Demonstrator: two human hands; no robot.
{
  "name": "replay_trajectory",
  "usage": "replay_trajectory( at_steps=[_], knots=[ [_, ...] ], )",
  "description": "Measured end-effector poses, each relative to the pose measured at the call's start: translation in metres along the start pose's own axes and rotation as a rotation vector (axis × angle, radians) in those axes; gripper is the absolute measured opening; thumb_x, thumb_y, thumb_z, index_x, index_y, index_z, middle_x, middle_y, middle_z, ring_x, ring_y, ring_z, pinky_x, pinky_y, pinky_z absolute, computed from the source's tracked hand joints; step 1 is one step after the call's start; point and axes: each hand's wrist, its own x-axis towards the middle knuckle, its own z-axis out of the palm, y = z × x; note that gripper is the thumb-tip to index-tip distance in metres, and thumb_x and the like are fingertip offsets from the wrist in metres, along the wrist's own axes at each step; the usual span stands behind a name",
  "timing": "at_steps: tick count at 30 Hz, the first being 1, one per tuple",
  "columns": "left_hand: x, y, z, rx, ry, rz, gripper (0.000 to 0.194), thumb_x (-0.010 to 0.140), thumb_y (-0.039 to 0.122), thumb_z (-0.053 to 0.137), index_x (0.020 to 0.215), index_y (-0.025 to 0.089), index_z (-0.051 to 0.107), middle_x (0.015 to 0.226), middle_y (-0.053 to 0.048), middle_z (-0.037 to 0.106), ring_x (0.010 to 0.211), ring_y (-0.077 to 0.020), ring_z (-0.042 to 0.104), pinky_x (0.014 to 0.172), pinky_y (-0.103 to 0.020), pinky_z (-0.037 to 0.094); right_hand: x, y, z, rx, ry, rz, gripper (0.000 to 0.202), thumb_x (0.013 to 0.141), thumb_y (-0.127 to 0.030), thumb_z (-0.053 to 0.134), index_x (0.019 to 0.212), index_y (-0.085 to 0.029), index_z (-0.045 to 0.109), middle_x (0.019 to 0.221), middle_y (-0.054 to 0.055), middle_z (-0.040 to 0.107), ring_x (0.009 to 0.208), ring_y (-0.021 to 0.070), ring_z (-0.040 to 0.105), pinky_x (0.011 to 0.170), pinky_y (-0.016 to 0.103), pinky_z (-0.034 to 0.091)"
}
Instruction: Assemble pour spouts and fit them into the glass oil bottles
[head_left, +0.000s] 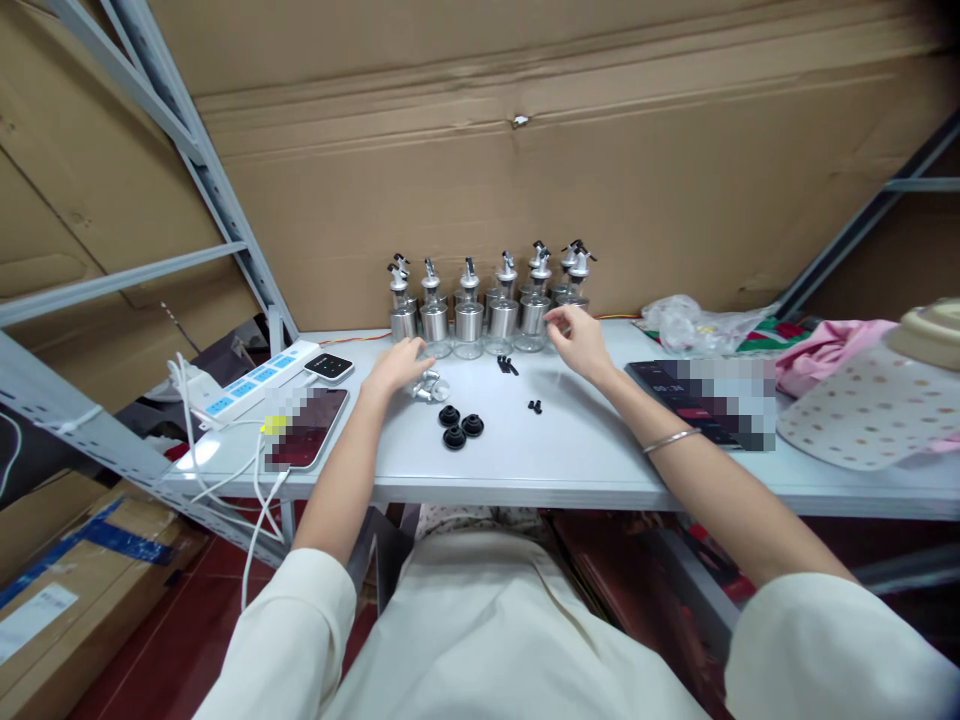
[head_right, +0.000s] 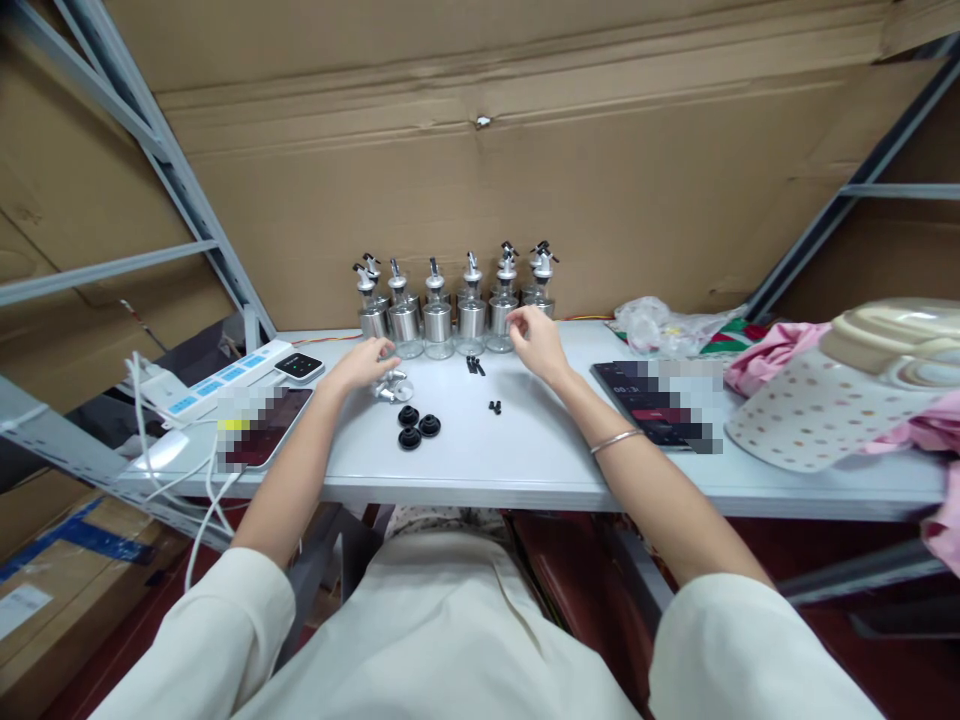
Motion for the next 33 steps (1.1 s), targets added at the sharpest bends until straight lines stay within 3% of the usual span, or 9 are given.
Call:
replay_trajectory(
  at_steps=[5,9,20,28,33],
  knots=[
    [-0.002,0.004,-0.007,0.126,-0.107,0.016,0.037,0.076,0.034,0.059,0.107,0.016,0.063,0.105,-0.013,0.065,0.098,-0.0276,0.06,0.091,-0.035,0.045,-0.004,0.004,0.0,-0.063,-0.543,0.049,0.022,0.08,-0.029,0.052,0.093,-0.016,0.063,0.072,0.005,0.066,0.066,0.0181,0.059,0.068,0.03,0.047],
    [-0.002,0.007,-0.011,0.102,-0.11,0.03,0.04,0.074,0.026,0.056,0.112,0.014,0.063,0.112,-0.013,0.064,0.101,-0.0283,0.06,0.091,-0.035,0.046,-0.006,0.008,0.003,-0.162,-0.745,0.048,0.022,0.078,-0.027,0.057,0.095,-0.016,0.065,0.083,0.006,0.069,0.076,0.0195,0.063,0.072,0.029,0.046],
    [-0.004,0.015,-0.009,0.086,-0.245,0.026,0.045,0.073,0.01,0.051,0.116,0.015,0.062,0.114,-0.007,0.066,0.104,-0.0187,0.061,0.09,-0.023,0.046,-0.008,-0.004,0.005,-0.291,-0.808,0.134,0.032,0.081,-0.032,0.055,0.109,-0.016,0.062,0.096,0.007,0.07,0.087,0.0204,0.065,0.076,0.026,0.046],
    [-0.001,0.016,-0.004,0.147,-0.184,0.086,0.042,0.069,0.002,0.051,0.107,0.015,0.064,0.102,-0.007,0.067,0.096,-0.0193,0.062,0.087,-0.028,0.047,-0.008,-0.001,0.005,-0.28,-0.805,0.12,0.031,0.082,-0.031,0.055,0.108,-0.017,0.062,0.096,0.007,0.071,0.087,0.0204,0.065,0.076,0.027,0.046],
    [0.002,0.014,0.004,0.105,-0.123,0.176,0.031,0.067,-0.002,0.049,0.087,0.016,0.065,0.088,-0.004,0.062,0.086,-0.016,0.06,0.083,-0.028,0.048,-0.007,-0.002,0.005,-0.285,-0.811,0.117,0.031,0.082,-0.031,0.055,0.108,-0.015,0.062,0.095,0.008,0.07,0.086,0.0204,0.065,0.075,0.027,0.045]
  ],
)
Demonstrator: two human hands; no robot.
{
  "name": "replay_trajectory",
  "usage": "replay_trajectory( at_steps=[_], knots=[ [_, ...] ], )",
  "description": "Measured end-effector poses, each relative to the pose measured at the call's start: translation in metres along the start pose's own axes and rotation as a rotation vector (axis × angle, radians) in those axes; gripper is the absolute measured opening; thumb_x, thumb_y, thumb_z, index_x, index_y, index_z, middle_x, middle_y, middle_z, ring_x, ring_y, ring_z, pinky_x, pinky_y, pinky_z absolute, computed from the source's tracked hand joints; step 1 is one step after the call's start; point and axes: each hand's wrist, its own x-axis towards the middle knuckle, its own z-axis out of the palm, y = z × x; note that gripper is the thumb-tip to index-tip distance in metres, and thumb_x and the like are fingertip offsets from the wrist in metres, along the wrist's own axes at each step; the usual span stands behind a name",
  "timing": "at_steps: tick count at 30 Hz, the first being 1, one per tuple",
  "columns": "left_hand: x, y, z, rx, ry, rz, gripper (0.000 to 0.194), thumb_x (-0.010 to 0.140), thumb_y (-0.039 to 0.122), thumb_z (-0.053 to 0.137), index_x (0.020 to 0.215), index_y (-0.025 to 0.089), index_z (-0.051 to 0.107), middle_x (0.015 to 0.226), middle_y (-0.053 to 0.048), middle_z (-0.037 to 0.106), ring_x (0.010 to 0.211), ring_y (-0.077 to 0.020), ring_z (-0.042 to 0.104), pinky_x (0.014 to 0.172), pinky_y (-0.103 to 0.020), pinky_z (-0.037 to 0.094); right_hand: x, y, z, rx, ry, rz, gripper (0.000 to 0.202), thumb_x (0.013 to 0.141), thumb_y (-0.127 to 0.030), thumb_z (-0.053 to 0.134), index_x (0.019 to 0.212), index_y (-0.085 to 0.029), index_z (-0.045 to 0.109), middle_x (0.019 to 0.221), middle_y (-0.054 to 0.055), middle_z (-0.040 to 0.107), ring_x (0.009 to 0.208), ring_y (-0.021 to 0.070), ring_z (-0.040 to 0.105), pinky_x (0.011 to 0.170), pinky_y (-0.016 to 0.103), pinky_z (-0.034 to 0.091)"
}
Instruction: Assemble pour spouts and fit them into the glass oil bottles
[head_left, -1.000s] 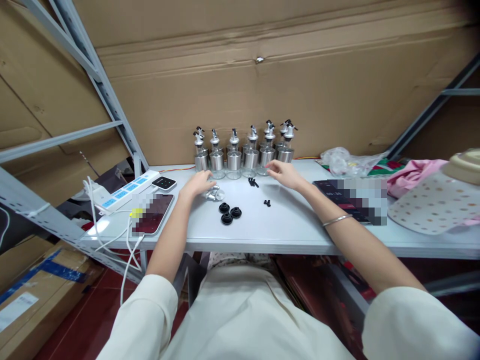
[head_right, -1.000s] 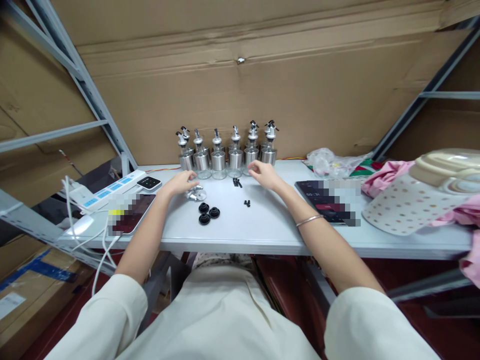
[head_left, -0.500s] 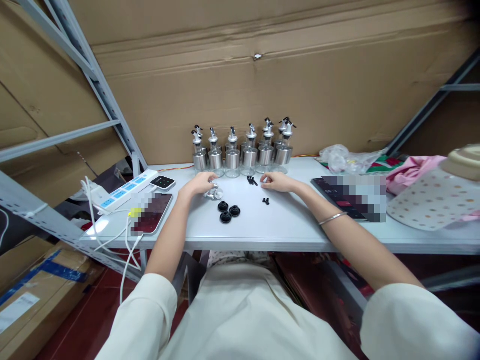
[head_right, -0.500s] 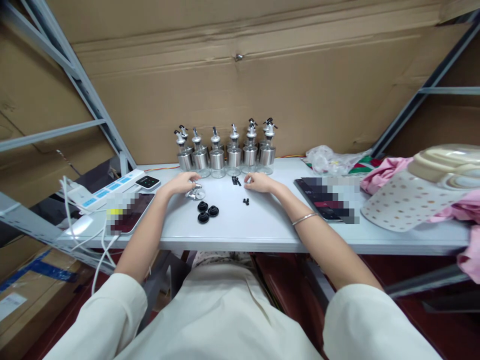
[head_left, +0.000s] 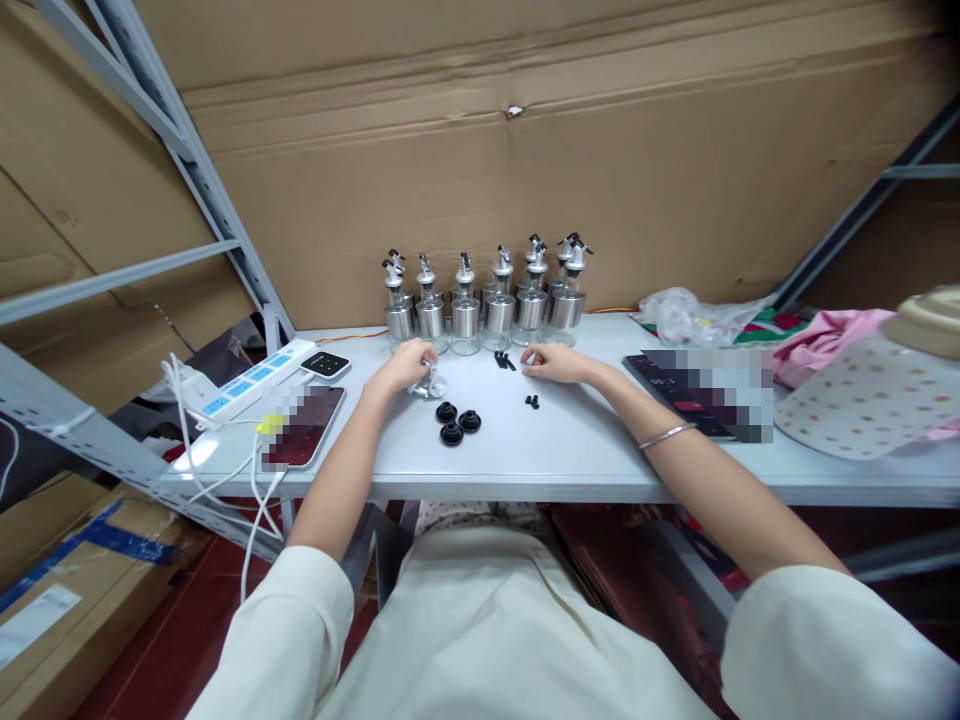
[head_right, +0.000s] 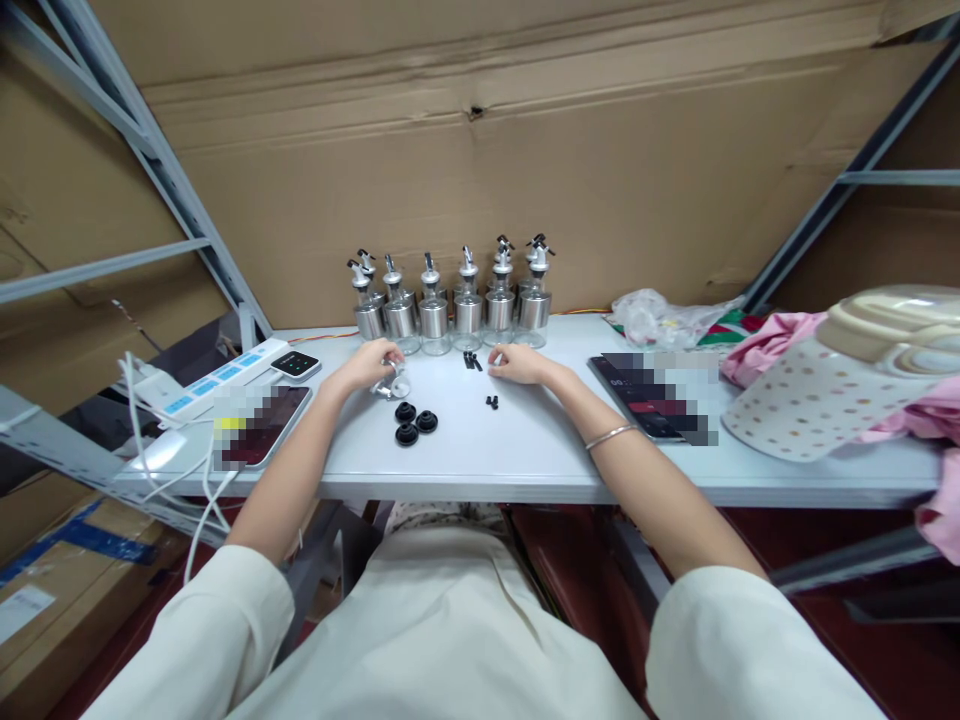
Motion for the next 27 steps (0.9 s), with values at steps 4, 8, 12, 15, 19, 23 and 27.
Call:
replay_trajectory(
  at_steps=[4,8,12,15,19,23,27],
  knots=[
    [0.002,0.009,0.001,-0.122,0.164,0.128,0.016,0.072,0.002,0.052,0.079,0.015,0.059,0.088,-0.004,0.055,0.084,-0.0151,0.056,0.081,-0.029,0.048,0.0,0.001,0.001,-0.006,0.009,-0.008,0.031,0.082,-0.031,0.056,0.107,-0.016,0.063,0.095,0.007,0.07,0.086,0.0202,0.064,0.076,0.027,0.046],
    [0.001,0.025,0.003,-0.242,0.292,0.274,0.011,0.079,0.006,0.051,0.083,0.016,0.055,0.09,-0.003,0.051,0.086,-0.0142,0.054,0.08,-0.028,0.048,0.001,0.002,0.002,-0.012,0.011,-0.007,0.032,0.082,-0.033,0.056,0.108,-0.016,0.063,0.097,0.008,0.07,0.087,0.0206,0.064,0.077,0.027,0.046],
    [-0.001,0.038,0.007,-0.302,0.349,0.385,0.008,0.083,0.008,0.049,0.085,0.016,0.051,0.092,-0.004,0.049,0.086,-0.0132,0.053,0.082,-0.028,0.047,0.003,0.003,0.002,-0.019,0.002,0.0,0.033,0.082,-0.033,0.055,0.109,-0.016,0.062,0.099,0.008,0.069,0.087,0.0205,0.064,0.077,0.027,0.046],
    [-0.003,0.044,0.009,-0.315,0.351,0.428,0.008,0.085,0.009,0.049,0.085,0.016,0.05,0.091,-0.003,0.049,0.085,-0.0126,0.054,0.081,-0.027,0.048,0.002,0.003,0.002,-0.017,-0.001,-0.008,0.032,0.082,-0.033,0.055,0.109,-0.016,0.062,0.097,0.008,0.07,0.086,0.0201,0.064,0.076,0.027,0.046],
    [-0.005,0.049,0.01,-0.331,0.364,0.447,0.006,0.085,0.01,0.051,0.085,0.017,0.05,0.091,-0.003,0.049,0.085,-0.0126,0.054,0.082,-0.027,0.049,0.001,0.001,0.002,-0.029,-0.005,-0.009,0.032,0.083,-0.032,0.054,0.11,-0.015,0.061,0.097,0.008,0.07,0.087,0.0205,0.064,0.077,0.028,0.046],
    [-0.005,0.053,0.012,-0.327,0.374,0.448,0.006,0.086,0.012,0.052,0.085,0.017,0.049,0.09,-0.003,0.049,0.085,-0.0126,0.055,0.082,-0.027,0.049,0.0,0.0,0.001,-0.041,-0.008,-0.013,0.032,0.083,-0.031,0.054,0.11,-0.015,0.061,0.098,0.008,0.07,0.088,0.0206,0.064,0.078,0.028,0.045],
    [-0.005,0.056,0.014,-0.298,0.361,0.444,0.006,0.087,0.013,0.052,0.085,0.017,0.049,0.091,-0.003,0.05,0.085,-0.0132,0.055,0.083,-0.027,0.049,0.001,0.001,0.001,-0.033,-0.004,-0.027,0.032,0.082,-0.032,0.054,0.109,-0.016,0.062,0.095,0.007,0.07,0.086,0.0197,0.065,0.076,0.027,0.046]
  ],
)
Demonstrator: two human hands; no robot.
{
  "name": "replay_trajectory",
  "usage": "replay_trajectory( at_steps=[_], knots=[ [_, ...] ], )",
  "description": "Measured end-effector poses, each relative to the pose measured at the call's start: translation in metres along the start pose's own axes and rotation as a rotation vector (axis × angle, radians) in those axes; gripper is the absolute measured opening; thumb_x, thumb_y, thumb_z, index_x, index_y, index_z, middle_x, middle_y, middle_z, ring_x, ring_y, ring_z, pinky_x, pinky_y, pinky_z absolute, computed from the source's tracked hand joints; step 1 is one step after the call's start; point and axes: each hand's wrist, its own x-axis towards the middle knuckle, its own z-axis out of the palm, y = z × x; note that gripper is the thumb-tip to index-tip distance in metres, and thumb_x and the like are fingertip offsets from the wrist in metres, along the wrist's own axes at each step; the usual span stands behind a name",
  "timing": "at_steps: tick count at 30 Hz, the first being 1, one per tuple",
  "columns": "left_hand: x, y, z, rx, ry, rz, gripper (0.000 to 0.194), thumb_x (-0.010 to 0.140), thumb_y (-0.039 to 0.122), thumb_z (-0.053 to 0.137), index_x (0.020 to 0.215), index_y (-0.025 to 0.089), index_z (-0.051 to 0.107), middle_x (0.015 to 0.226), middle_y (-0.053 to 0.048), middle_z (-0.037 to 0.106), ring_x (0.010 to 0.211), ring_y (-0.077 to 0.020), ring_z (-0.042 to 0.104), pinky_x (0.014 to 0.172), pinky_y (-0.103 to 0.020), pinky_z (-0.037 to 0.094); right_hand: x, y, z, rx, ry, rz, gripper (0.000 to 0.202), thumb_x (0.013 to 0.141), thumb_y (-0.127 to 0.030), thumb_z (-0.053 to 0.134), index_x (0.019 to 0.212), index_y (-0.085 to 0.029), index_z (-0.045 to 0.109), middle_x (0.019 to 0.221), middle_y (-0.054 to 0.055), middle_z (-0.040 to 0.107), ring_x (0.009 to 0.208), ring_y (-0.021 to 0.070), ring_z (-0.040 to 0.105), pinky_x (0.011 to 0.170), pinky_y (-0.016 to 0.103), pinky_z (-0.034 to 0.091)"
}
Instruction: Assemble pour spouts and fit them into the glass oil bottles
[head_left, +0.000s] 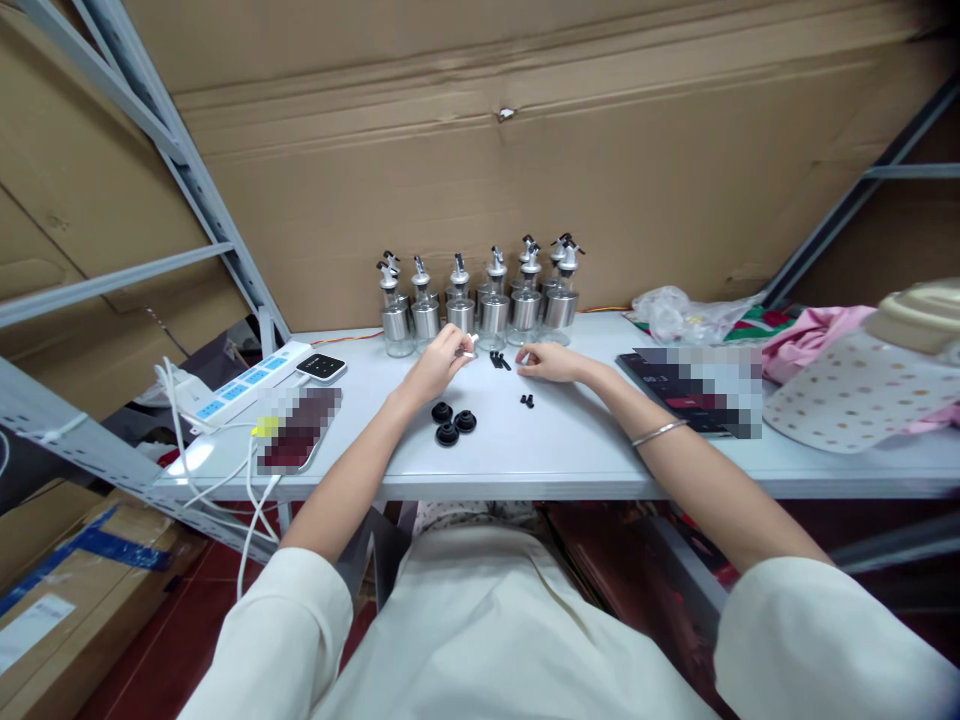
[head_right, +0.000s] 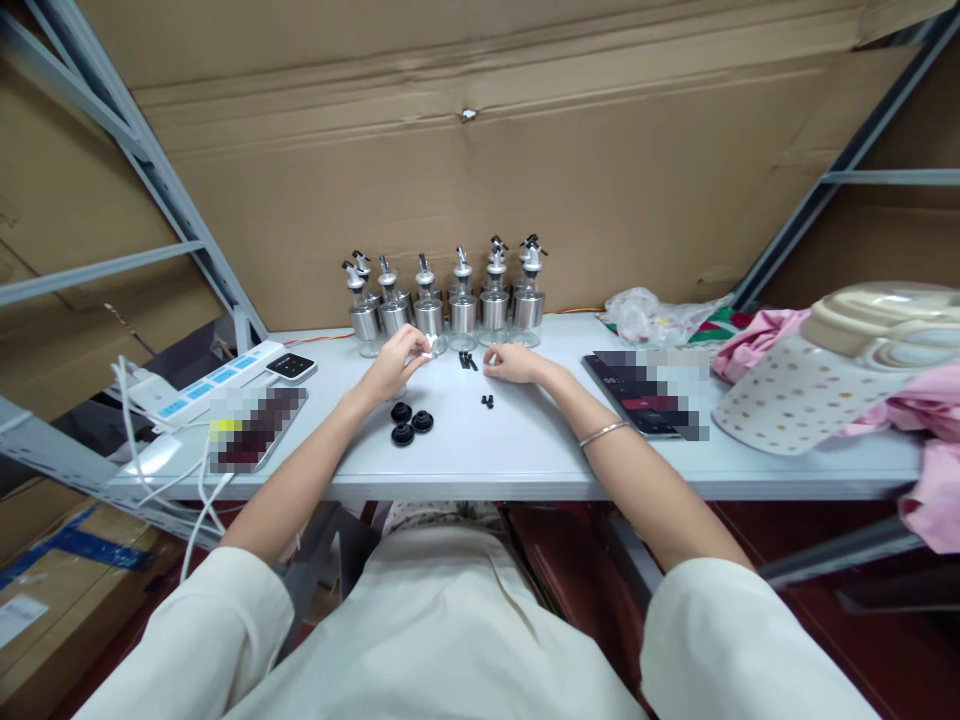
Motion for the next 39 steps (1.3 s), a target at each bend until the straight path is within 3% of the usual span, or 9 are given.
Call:
replay_trajectory(
  at_steps=[6,10,15,22,30,39],
  knots=[
    [0.001,0.009,-0.001,0.05,0.012,-0.006,0.006,0.087,0.011,0.05,0.088,0.017,0.049,0.094,-0.005,0.05,0.089,-0.0149,0.054,0.085,-0.03,0.047,0.001,0.003,-0.003,0.097,0.051,-0.032,0.031,0.079,-0.031,0.057,0.105,-0.015,0.066,0.089,0.007,0.069,0.08,0.0192,0.063,0.075,0.029,0.047],
    [0.001,0.012,-0.002,0.057,0.01,0.02,0.005,0.088,0.013,0.049,0.088,0.017,0.049,0.093,-0.005,0.051,0.089,-0.0151,0.054,0.085,-0.03,0.047,0.003,-0.004,-0.01,0.288,0.268,-0.138,0.024,0.08,-0.032,0.056,0.092,-0.017,0.07,0.09,0.007,0.067,0.085,0.0194,0.06,0.081,0.032,0.046],
    [0.001,0.012,0.0,0.059,0.008,0.042,0.004,0.089,0.014,0.049,0.087,0.018,0.049,0.093,-0.005,0.051,0.089,-0.0149,0.054,0.084,-0.029,0.047,-0.002,-0.033,-0.02,0.588,0.494,-0.27,0.027,0.079,-0.042,0.059,0.081,-0.018,0.072,0.093,0.007,0.064,0.091,0.0205,0.057,0.083,0.035,0.046],
    [0.0,0.013,0.0,0.071,0.018,0.066,0.003,0.089,0.015,0.049,0.088,0.017,0.049,0.093,-0.004,0.051,0.088,-0.0148,0.054,0.083,-0.029,0.047,-0.005,-0.069,-0.017,0.729,0.733,-0.245,0.025,0.079,-0.04,0.06,0.078,-0.018,0.071,0.092,0.006,0.058,0.089,0.0181,0.055,0.074,0.031,0.044],
    [0.0,0.013,-0.001,0.081,0.045,0.055,0.002,0.09,0.017,0.048,0.088,0.018,0.049,0.093,-0.004,0.052,0.088,-0.0149,0.055,0.082,-0.029,0.047,-0.003,-0.081,-0.016,0.664,0.792,-0.325,0.025,0.08,-0.041,0.06,0.069,-0.02,0.07,0.085,0.005,0.061,0.089,0.0192,0.055,0.076,0.034,0.043],
    [0.001,0.014,0.0,0.081,0.047,0.061,0.004,0.091,0.02,0.048,0.087,0.018,0.05,0.092,-0.004,0.052,0.086,-0.0146,0.054,0.082,-0.029,0.047,-0.004,-0.073,-0.006,0.778,0.668,-0.306,0.027,0.075,-0.045,0.064,0.069,-0.02,0.071,0.088,0.005,0.062,0.091,0.0198,0.057,0.073,0.033,0.044]
  ],
)
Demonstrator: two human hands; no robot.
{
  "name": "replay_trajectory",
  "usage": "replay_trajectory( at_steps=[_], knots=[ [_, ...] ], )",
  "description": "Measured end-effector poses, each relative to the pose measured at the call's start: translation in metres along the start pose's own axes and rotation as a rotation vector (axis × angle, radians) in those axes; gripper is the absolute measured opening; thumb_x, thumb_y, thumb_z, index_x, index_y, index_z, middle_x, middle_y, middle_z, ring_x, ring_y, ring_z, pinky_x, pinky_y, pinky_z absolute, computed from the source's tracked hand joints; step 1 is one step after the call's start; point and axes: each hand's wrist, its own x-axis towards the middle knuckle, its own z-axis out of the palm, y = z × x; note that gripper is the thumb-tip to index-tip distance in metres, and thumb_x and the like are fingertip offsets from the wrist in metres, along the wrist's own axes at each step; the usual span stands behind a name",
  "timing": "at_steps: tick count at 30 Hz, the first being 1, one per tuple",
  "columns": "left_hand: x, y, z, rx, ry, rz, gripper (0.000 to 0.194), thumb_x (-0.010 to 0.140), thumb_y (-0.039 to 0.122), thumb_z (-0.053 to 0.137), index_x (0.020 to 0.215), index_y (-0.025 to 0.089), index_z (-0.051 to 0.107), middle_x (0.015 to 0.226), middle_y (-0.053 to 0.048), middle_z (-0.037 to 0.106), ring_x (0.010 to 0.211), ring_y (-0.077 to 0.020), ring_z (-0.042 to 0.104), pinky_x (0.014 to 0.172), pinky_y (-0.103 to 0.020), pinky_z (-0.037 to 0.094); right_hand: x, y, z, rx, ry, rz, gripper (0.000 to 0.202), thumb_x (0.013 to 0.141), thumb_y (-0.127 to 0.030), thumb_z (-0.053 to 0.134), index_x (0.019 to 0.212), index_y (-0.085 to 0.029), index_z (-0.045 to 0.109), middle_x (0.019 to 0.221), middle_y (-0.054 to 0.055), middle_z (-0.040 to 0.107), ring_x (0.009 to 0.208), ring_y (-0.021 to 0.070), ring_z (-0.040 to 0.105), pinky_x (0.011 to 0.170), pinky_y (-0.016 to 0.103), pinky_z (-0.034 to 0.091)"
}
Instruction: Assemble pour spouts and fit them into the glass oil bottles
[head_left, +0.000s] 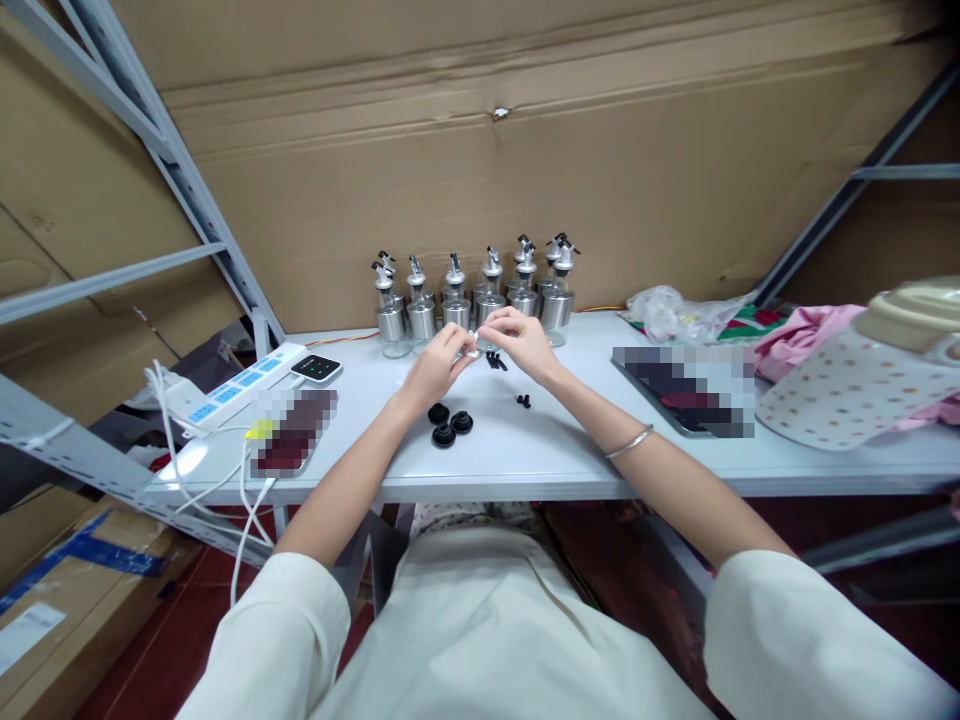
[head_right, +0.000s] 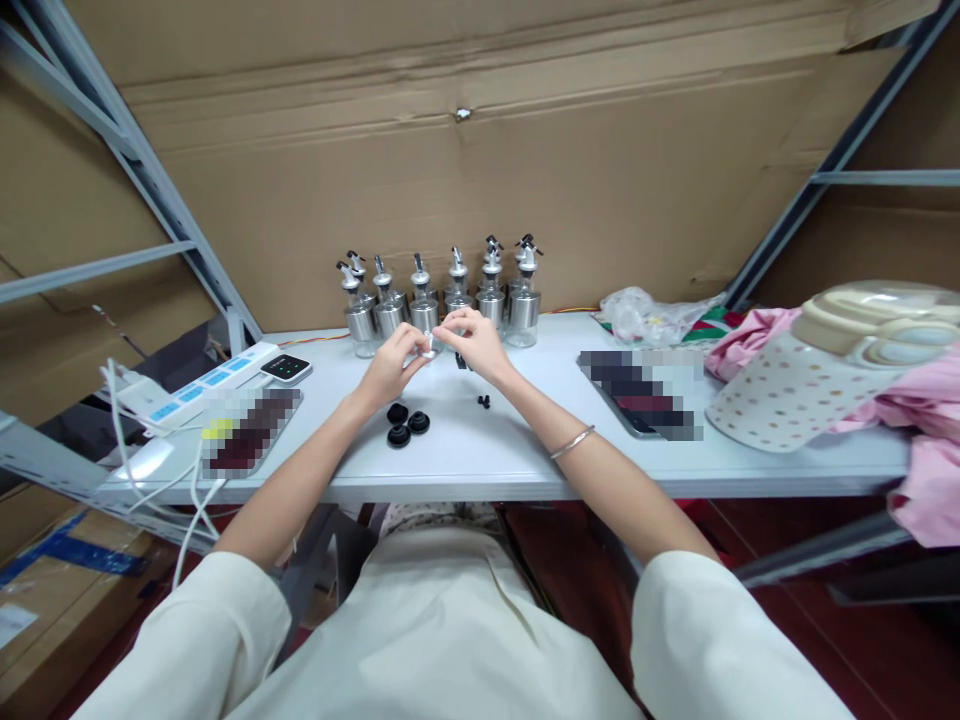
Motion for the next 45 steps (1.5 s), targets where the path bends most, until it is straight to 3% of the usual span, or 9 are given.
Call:
replay_trajectory(
  at_steps=[17,22,27,35,45],
  knots=[
    [-0.001,0.002,0.002,-0.033,-0.002,-0.025,0.009,0.092,0.026,0.047,0.094,0.018,0.049,0.093,-0.004,0.05,0.087,-0.0139,0.055,0.08,-0.026,0.048,-0.001,-0.002,-0.005,-0.09,0.007,-0.103,0.025,0.079,-0.045,0.063,0.074,-0.023,0.072,0.087,0.004,0.054,0.094,0.0205,0.051,0.092,0.04,0.04],
    [0.0,0.005,0.0,0.008,0.02,0.009,0.012,0.091,0.023,0.045,0.101,0.018,0.049,0.1,-0.006,0.053,0.092,-0.015,0.056,0.085,-0.028,0.046,-0.001,-0.002,-0.009,-0.068,0.037,-0.079,0.025,0.079,-0.044,0.062,0.073,-0.021,0.07,0.088,0.004,0.053,0.094,0.0199,0.052,0.09,0.038,0.04],
    [0.0,0.006,-0.003,0.21,-0.006,-0.034,0.016,0.089,0.023,0.049,0.103,0.018,0.052,0.104,-0.007,0.058,0.092,-0.0175,0.057,0.083,-0.031,0.04,-0.001,-0.004,-0.01,-0.05,0.016,-0.068,0.026,0.078,-0.045,0.062,0.071,-0.021,0.07,0.086,0.004,0.054,0.093,0.0198,0.052,0.088,0.038,0.04],
    [0.0,0.007,-0.004,0.372,-0.055,0.02,0.017,0.091,0.024,0.043,0.094,0.017,0.058,0.096,-0.007,0.064,0.083,-0.0172,0.057,0.08,-0.034,0.033,-0.002,-0.007,-0.008,-0.002,-0.026,-0.073,0.029,0.075,-0.049,0.065,0.07,-0.021,0.071,0.085,0.004,0.054,0.092,0.0205,0.051,0.084,0.038,0.041],
    [0.0,0.003,-0.002,0.451,-0.106,0.077,0.023,0.095,0.027,0.039,0.09,0.016,0.059,0.093,-0.005,0.065,0.08,-0.0159,0.057,0.077,-0.032,0.034,-0.001,-0.007,-0.01,0.044,-0.059,-0.047,0.033,0.07,-0.052,0.068,0.066,-0.02,0.07,0.084,0.004,0.055,0.088,0.0196,0.051,0.08,0.036,0.04]
  ],
)
